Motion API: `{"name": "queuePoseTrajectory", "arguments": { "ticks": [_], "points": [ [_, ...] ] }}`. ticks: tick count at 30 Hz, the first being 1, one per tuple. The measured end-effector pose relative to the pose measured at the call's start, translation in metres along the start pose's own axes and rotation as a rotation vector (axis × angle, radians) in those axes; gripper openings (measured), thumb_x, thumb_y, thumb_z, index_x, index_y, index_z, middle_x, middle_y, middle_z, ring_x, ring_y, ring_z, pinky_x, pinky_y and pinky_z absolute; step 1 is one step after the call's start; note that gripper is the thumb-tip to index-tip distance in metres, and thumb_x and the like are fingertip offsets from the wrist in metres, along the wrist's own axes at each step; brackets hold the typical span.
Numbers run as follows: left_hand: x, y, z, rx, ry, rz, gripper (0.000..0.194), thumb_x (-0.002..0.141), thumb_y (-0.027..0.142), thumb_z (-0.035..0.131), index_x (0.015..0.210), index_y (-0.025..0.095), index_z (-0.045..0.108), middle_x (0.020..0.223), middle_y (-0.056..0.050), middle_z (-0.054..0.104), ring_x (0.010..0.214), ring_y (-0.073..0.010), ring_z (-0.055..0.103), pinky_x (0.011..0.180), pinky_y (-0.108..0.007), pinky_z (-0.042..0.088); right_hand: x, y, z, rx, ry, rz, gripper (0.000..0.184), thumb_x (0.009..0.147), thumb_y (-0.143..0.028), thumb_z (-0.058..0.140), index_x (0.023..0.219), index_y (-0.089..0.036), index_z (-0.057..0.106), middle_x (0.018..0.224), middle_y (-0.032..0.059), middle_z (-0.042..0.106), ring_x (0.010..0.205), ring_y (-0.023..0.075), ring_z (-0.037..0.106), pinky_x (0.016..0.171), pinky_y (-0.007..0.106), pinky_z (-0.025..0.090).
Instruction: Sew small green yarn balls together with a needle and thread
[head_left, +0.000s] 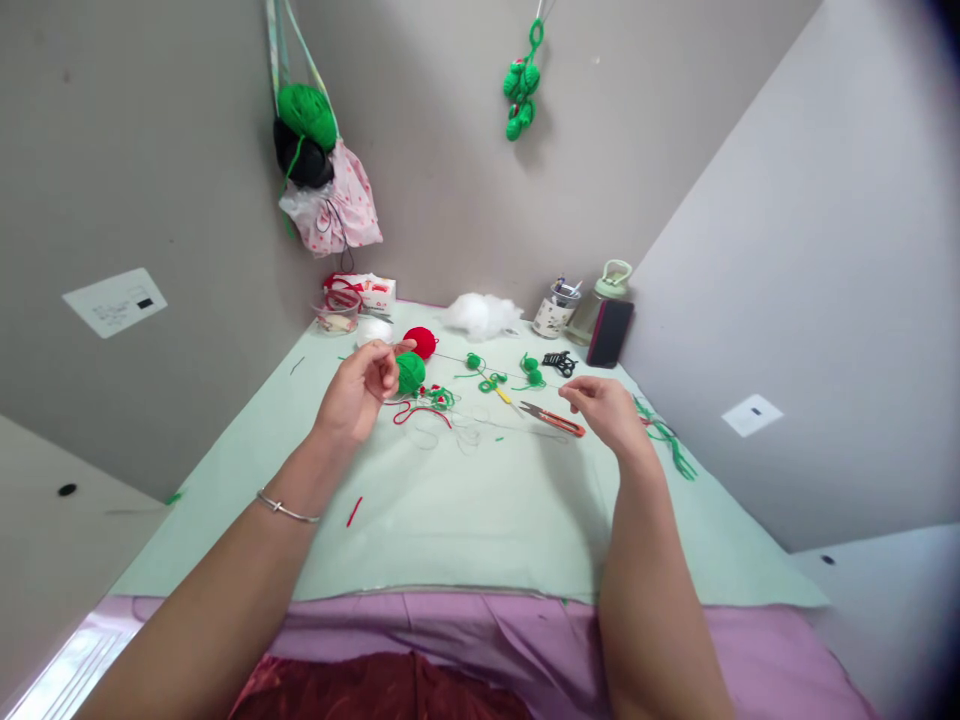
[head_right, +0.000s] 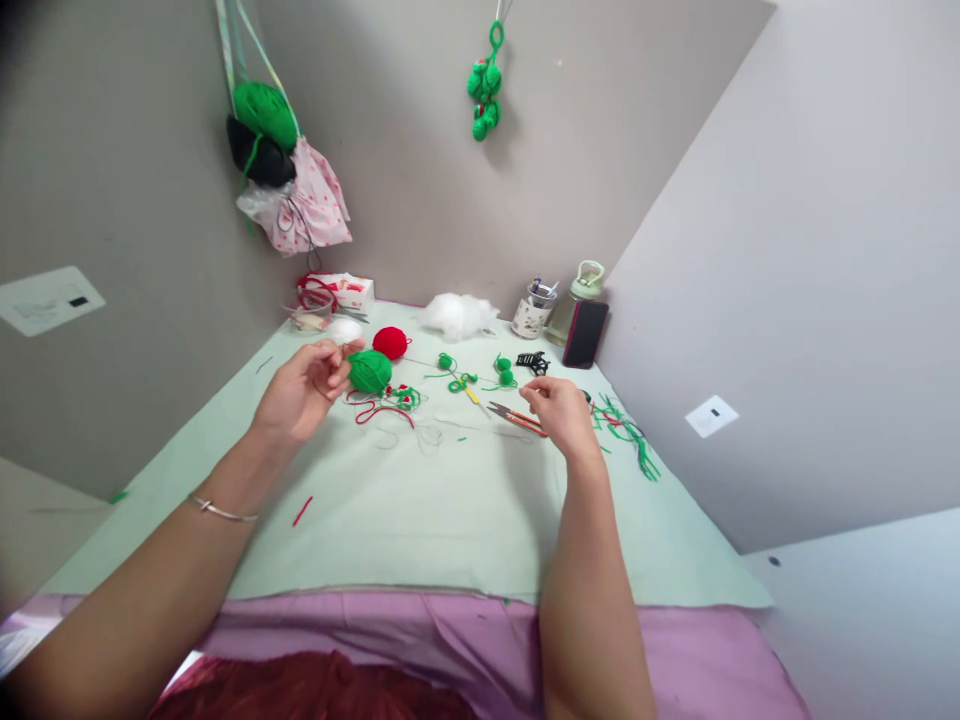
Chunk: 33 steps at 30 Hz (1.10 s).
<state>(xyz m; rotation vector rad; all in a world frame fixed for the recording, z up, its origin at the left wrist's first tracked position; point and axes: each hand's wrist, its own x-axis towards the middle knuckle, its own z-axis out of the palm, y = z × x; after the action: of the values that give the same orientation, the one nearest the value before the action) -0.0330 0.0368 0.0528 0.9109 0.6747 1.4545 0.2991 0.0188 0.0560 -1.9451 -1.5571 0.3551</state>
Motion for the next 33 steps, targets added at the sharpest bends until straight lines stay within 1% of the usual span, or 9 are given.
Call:
{"name": "queuePoseTrajectory", "arguments": {
  "ticks": [4,9,11,14,18,21,25,30,33],
  "points": [
    [-0.004,-0.002,0.004,0.130,-0.001,0.019,0.020,0.077,0.021,0.059,0.059,0.017,0.052,0.056,0.001,0.047,0.052,-0.0083,0.037,0.046,-0.019,0.027,0.001,0.007,0.001,-0.147,0.031,-0.091,0.026,0.084,-0.038,0.059,0.089,-0.020,0.077,0.089,0.0079,0.076,0.073,0.0211,0.063,0.072,0.034,0.045],
    [-0.011,-0.013,0.011,0.352,-0.095,-0.001,0.015,0.076,0.022,0.058,0.062,0.018,0.054,0.057,0.001,0.050,0.053,-0.0102,0.040,0.048,-0.022,0.030,-0.006,-0.014,0.012,0.008,0.395,-0.342,0.032,0.085,-0.033,0.062,0.112,-0.018,0.072,0.127,0.0158,0.067,0.122,0.0319,0.056,0.104,0.050,0.041],
    [-0.015,-0.018,0.015,0.413,-0.171,-0.008,0.016,0.077,0.024,0.058,0.063,0.018,0.054,0.060,0.001,0.054,0.051,-0.0095,0.039,0.049,-0.024,0.030,-0.017,-0.035,0.020,0.313,0.291,-0.415,0.034,0.088,-0.035,0.062,0.119,-0.021,0.069,0.126,0.0125,0.068,0.111,0.0259,0.062,0.095,0.043,0.050],
    [-0.021,-0.023,0.021,0.508,-0.245,-0.022,0.016,0.078,0.028,0.058,0.065,0.019,0.058,0.055,0.002,0.049,0.049,-0.0101,0.035,0.052,-0.026,0.030,-0.039,-0.067,0.035,0.687,-0.069,-0.415,0.049,0.091,-0.039,0.063,0.138,-0.028,0.055,0.131,0.0102,0.065,0.075,0.0154,0.064,0.065,0.031,0.054],
    [-0.028,-0.026,0.030,0.591,-0.300,-0.054,0.018,0.078,0.029,0.058,0.063,0.020,0.055,0.053,0.003,0.043,0.051,-0.0121,0.036,0.052,-0.027,0.028,-0.061,-0.086,0.052,0.688,-0.390,-0.506,0.043,0.100,-0.037,0.050,0.143,-0.031,0.049,0.128,0.0088,0.065,0.071,0.0129,0.064,0.062,0.029,0.053],
    [-0.029,-0.026,0.032,0.613,-0.312,-0.052,0.022,0.077,0.028,0.058,0.059,0.020,0.049,0.053,0.004,0.039,0.052,-0.0118,0.034,0.053,-0.026,0.027,-0.066,-0.085,0.059,0.403,-0.302,-0.653,0.029,0.100,-0.026,0.050,0.126,-0.026,0.063,0.116,0.0085,0.067,0.091,0.0177,0.065,0.083,0.033,0.052],
    [-0.030,-0.029,0.031,0.626,-0.309,-0.065,0.022,0.079,0.027,0.056,0.060,0.020,0.049,0.054,0.004,0.039,0.053,-0.0120,0.035,0.053,-0.026,0.027,-0.066,-0.081,0.063,0.167,-0.193,-0.687,0.020,0.098,-0.019,0.053,0.109,-0.022,0.070,0.099,0.0073,0.069,0.086,0.0182,0.064,0.079,0.030,0.047],
    [-0.027,-0.031,0.027,0.625,-0.364,-0.107,0.024,0.086,0.035,0.061,0.069,0.019,0.056,0.054,0.004,0.045,0.054,-0.0120,0.043,0.054,-0.025,0.037,-0.060,-0.077,0.060,0.220,-0.136,-0.670,0.016,0.095,-0.018,0.057,0.088,-0.022,0.071,0.086,0.0040,0.070,0.077,0.0167,0.063,0.073,0.028,0.045],
    [-0.022,-0.025,0.022,0.524,-0.387,-0.160,0.027,0.086,0.046,0.067,0.083,0.020,0.059,0.074,-0.001,0.063,0.059,-0.0116,0.053,0.056,-0.024,0.046,-0.052,-0.071,0.044,0.432,-0.060,-0.513,0.011,0.091,-0.026,0.063,0.086,-0.021,0.072,0.081,0.0032,0.070,0.071,0.0165,0.062,0.070,0.030,0.047]
  ]
}}
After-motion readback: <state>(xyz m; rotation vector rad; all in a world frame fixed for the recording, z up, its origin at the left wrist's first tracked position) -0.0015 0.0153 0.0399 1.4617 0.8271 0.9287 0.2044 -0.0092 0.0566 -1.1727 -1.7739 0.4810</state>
